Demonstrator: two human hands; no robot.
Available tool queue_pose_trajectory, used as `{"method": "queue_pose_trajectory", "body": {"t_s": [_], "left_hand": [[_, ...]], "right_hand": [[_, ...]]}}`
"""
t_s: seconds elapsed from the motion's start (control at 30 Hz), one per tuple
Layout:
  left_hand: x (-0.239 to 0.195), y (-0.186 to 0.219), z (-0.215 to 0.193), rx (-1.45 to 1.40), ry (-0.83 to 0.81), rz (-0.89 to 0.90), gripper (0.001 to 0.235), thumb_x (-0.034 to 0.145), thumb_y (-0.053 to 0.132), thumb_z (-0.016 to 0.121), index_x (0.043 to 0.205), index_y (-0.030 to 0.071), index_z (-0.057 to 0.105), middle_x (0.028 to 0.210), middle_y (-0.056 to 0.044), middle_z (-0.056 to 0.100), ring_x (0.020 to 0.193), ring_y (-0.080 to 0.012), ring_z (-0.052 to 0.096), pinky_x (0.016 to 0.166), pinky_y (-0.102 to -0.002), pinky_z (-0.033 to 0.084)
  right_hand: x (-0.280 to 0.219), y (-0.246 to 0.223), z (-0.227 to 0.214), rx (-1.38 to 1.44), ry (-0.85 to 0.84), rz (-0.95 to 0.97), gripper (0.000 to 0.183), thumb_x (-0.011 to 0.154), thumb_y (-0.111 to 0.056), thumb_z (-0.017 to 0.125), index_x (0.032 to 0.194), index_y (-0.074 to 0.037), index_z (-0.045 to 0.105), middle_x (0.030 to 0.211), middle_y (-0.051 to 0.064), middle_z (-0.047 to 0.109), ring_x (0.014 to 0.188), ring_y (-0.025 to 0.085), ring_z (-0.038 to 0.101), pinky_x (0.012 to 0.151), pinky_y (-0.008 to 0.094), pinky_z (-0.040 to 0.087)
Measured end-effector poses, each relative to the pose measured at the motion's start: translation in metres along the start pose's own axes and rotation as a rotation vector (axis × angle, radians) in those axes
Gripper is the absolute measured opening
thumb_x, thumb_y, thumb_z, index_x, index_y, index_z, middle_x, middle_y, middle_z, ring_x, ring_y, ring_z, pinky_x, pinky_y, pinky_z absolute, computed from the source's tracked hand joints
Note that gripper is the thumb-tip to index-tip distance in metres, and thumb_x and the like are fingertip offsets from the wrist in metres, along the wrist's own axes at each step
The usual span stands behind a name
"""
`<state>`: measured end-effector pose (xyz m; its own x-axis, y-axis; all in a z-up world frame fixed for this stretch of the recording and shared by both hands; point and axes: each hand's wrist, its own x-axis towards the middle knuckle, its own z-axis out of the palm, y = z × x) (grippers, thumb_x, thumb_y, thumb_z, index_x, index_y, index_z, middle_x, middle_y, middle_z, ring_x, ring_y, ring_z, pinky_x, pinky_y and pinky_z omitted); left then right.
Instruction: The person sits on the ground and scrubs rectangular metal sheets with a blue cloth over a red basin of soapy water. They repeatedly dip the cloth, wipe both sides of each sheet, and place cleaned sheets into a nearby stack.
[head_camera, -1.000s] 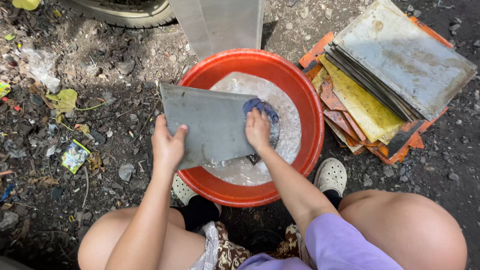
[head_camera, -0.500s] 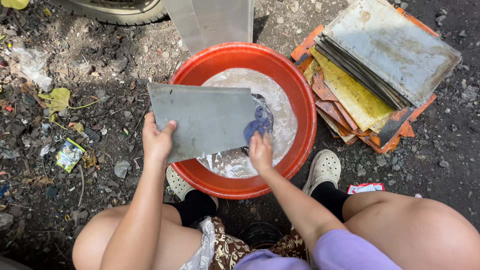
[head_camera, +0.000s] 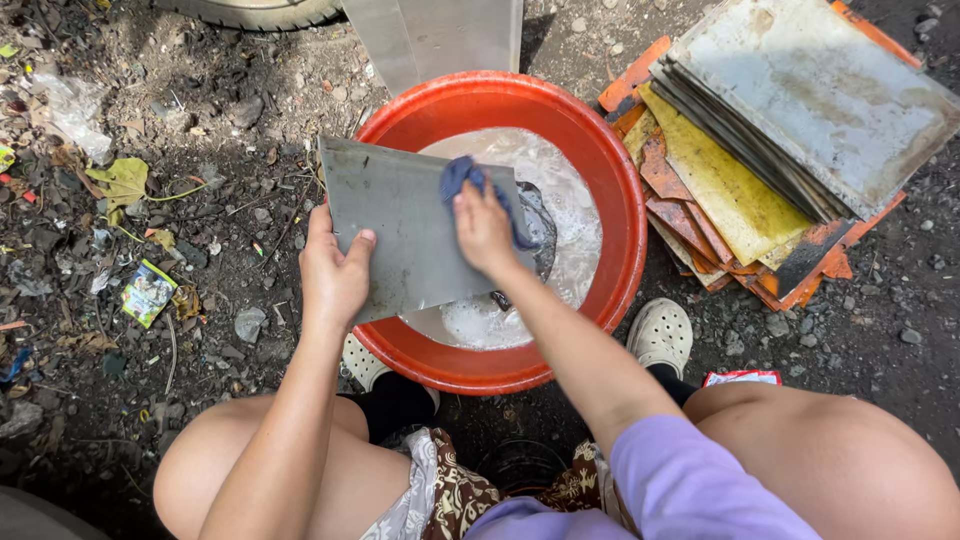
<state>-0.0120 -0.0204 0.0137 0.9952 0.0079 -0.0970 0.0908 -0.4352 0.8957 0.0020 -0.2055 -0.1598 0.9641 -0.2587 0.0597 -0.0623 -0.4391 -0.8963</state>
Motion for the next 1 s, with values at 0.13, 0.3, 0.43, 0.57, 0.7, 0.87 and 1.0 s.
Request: {"method": "queue_pose_trajectory", "body": {"t_s": [0.13, 0.3, 0.43, 0.57, 0.7, 0.87, 1.0], "left_hand": [[0.005, -0.016, -0.005, -0.065, 0.01, 0.018, 0.041, 0.095, -0.001, 0.062, 0.135, -0.002, 0.052, 0.121, -0.015, 0.071, 0.111, -0.0179, 0.068, 0.097, -0.03, 0.051], [0.017, -0.04, -0.009, -0.212, 0.034, -0.003, 0.039, 0.094, -0.003, 0.062, 0.131, -0.003, 0.052, 0.12, -0.015, 0.07, 0.109, -0.0186, 0.067, 0.097, -0.029, 0.05], [0.025, -0.05, -0.009, -0.211, 0.019, -0.079, 0.038, 0.094, -0.003, 0.061, 0.131, -0.001, 0.052, 0.118, -0.013, 0.07, 0.106, -0.0174, 0.067, 0.094, -0.029, 0.051], [0.01, -0.05, -0.012, -0.276, -0.025, -0.013, 0.038, 0.096, -0.004, 0.06, 0.133, -0.003, 0.051, 0.12, -0.013, 0.07, 0.108, -0.0175, 0.067, 0.096, -0.028, 0.052], [0.003, -0.025, -0.009, -0.084, -0.051, 0.162, 0.053, 0.092, -0.005, 0.063, 0.142, -0.003, 0.046, 0.125, -0.013, 0.068, 0.109, -0.0164, 0.067, 0.092, -0.028, 0.053], [-0.001, 0.014, -0.003, -0.045, -0.272, 0.129, 0.053, 0.095, 0.006, 0.065, 0.145, 0.005, 0.048, 0.113, -0.013, 0.074, 0.094, -0.0172, 0.07, 0.082, -0.03, 0.054], [0.003, 0.04, -0.001, 0.224, -0.37, 0.093, 0.048, 0.095, 0.018, 0.07, 0.139, 0.009, 0.057, 0.1, -0.012, 0.076, 0.073, -0.0238, 0.069, 0.074, -0.035, 0.053]], "right_hand": [[0.002, 0.055, -0.019, -0.128, 0.064, 0.106, 0.041, 0.108, -0.027, 0.044, 0.135, -0.001, 0.061, 0.147, 0.037, 0.046, 0.134, 0.05, 0.049, 0.111, 0.05, 0.044], [-0.078, 0.026, -0.005, -0.203, 0.139, 0.026, 0.038, 0.105, -0.021, 0.047, 0.127, 0.004, 0.065, 0.141, 0.039, 0.052, 0.138, 0.051, 0.046, 0.113, 0.05, 0.041], [-0.093, -0.039, 0.029, -0.027, 0.049, -0.161, 0.034, 0.105, -0.022, 0.055, 0.123, 0.005, 0.067, 0.144, 0.035, 0.053, 0.147, 0.048, 0.041, 0.118, 0.05, 0.038], [-0.077, -0.065, 0.029, 0.082, -0.032, -0.321, 0.033, 0.105, -0.018, 0.056, 0.127, 0.004, 0.064, 0.153, 0.03, 0.05, 0.153, 0.046, 0.037, 0.122, 0.046, 0.039], [-0.015, -0.076, -0.005, 0.005, -0.034, -0.437, 0.044, 0.104, -0.017, 0.058, 0.143, 0.001, 0.055, 0.163, 0.026, 0.037, 0.154, 0.049, 0.029, 0.126, 0.05, 0.03], [0.06, -0.076, -0.077, -0.116, -0.145, -0.406, 0.096, 0.084, -0.044, 0.085, 0.147, 0.009, 0.036, 0.144, 0.038, 0.036, 0.129, 0.056, 0.043, 0.106, 0.054, 0.039], [0.078, -0.067, -0.132, 0.08, -0.361, -0.371, 0.073, 0.077, -0.036, 0.092, 0.132, -0.001, 0.061, 0.119, 0.014, 0.07, 0.11, 0.028, 0.067, 0.096, 0.04, 0.054]]}}
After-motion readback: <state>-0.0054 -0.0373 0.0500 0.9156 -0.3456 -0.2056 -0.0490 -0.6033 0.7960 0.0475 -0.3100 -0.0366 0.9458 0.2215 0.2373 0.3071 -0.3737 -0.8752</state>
